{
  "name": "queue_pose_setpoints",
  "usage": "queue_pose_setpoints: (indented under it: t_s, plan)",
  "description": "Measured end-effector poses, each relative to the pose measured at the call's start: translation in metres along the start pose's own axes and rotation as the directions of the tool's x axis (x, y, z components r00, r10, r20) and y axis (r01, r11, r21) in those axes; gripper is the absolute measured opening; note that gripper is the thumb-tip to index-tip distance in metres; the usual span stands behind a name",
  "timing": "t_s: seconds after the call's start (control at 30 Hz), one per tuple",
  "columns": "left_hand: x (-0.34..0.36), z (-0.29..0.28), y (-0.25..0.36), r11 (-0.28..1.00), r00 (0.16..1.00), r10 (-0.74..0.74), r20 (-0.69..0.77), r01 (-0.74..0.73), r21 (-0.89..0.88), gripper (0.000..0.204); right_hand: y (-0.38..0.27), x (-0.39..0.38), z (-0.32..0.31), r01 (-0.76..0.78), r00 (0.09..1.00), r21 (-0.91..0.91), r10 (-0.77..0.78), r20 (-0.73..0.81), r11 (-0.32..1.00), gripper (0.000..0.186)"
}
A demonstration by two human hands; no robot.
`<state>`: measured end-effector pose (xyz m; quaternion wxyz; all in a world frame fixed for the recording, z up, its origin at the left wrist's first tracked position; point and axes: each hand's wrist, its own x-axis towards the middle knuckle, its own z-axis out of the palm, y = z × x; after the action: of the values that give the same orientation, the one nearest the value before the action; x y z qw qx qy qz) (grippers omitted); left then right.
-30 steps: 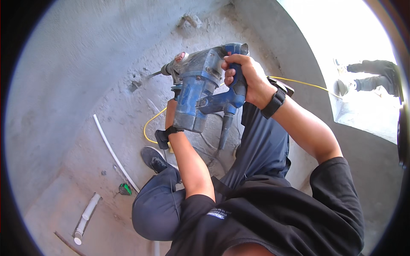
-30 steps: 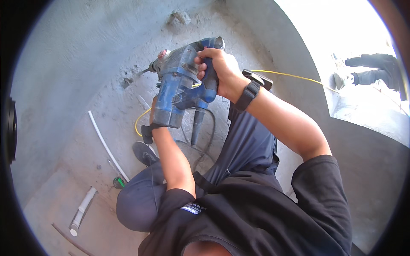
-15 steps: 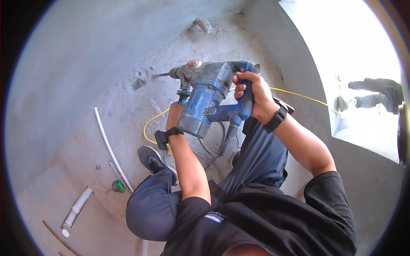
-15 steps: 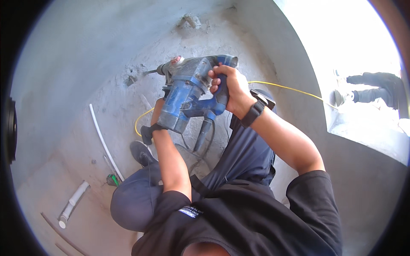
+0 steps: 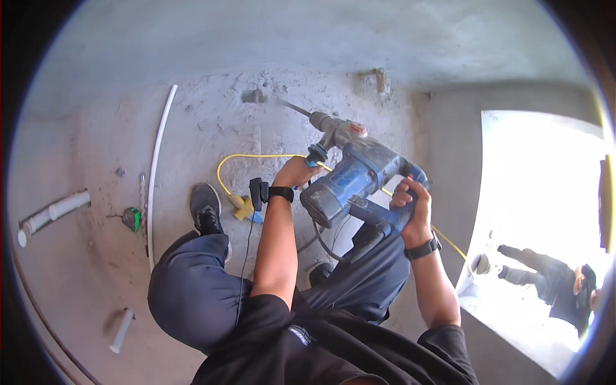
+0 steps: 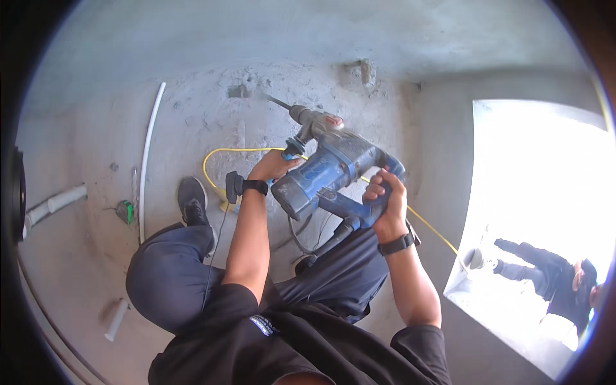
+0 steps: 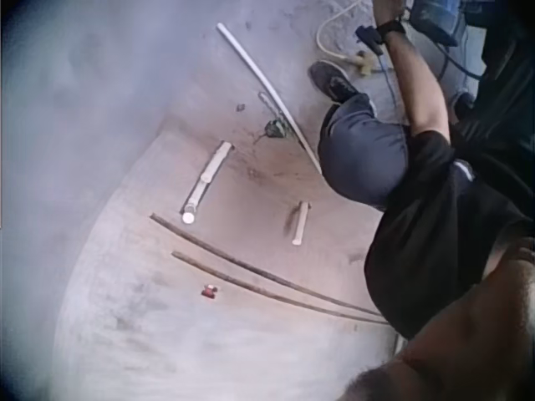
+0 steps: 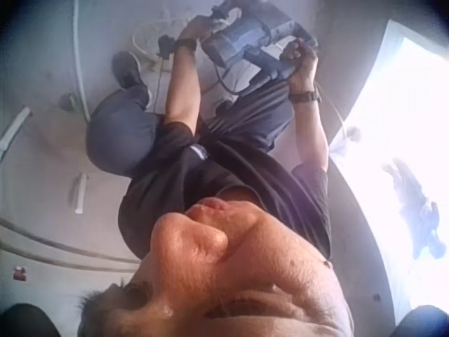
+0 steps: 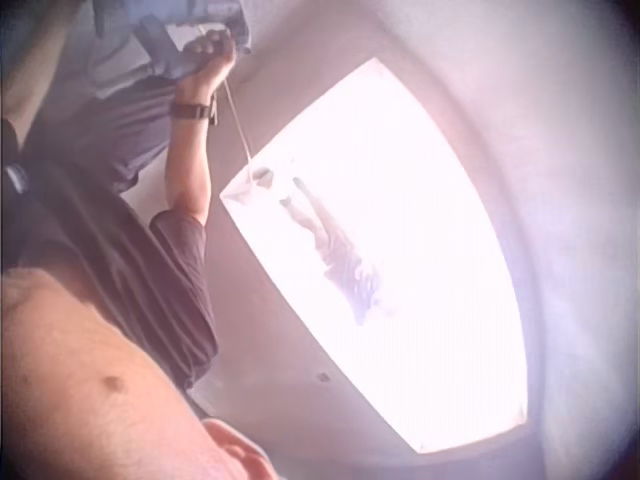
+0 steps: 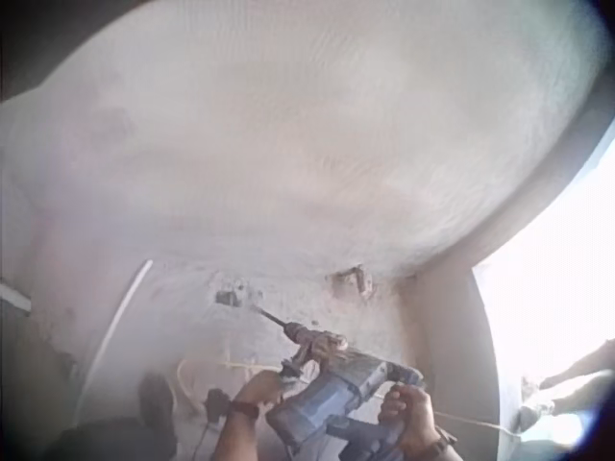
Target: The person breaks into a concrete wall using a demolition hammer.
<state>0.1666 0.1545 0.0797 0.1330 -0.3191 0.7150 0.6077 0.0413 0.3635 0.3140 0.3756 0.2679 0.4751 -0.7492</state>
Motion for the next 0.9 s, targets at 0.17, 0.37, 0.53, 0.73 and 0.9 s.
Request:
queue_pose_setpoints:
  t_s: [0.17,0.37,0.53,0.73,0.9]
  plan:
    - [-0.011,0.003,0.001,0.995,0.998,-0.068,-0.006,0.068,0.071,0.06,0.007,-0.001,0.002,-0.029,0.998,-0.096,0.024,-0.056,0.995,0.005]
    - [-0.01,0.003,0.006,0.982,0.979,-0.187,0.078,0.188,-0.006,0.058,0.009,-0.006,0.003,-0.021,0.993,-0.12,0.008,-0.114,0.993,0.015]
    - [-0.002,0.004,-0.006,0.991,0.991,-0.131,-0.001,0.131,0.027,0.058,0.011,0.002,-0.007,-0.041,0.996,-0.067,0.035,-0.081,0.997,0.013]
    - [-0.011,0.006,-0.004,0.994,0.994,-0.109,-0.018,0.109,-0.007,0.056,0.012,0.008,0.0,-0.043,0.996,-0.109,0.034,-0.083,0.993,0.008]
    - [-0.017,-0.002,0.011,0.968,0.962,-0.244,0.12,0.248,-0.023,0.055,0.012,-0.01,0.009,-0.02,0.995,-0.143,0.006,-0.096,0.99,0.012]
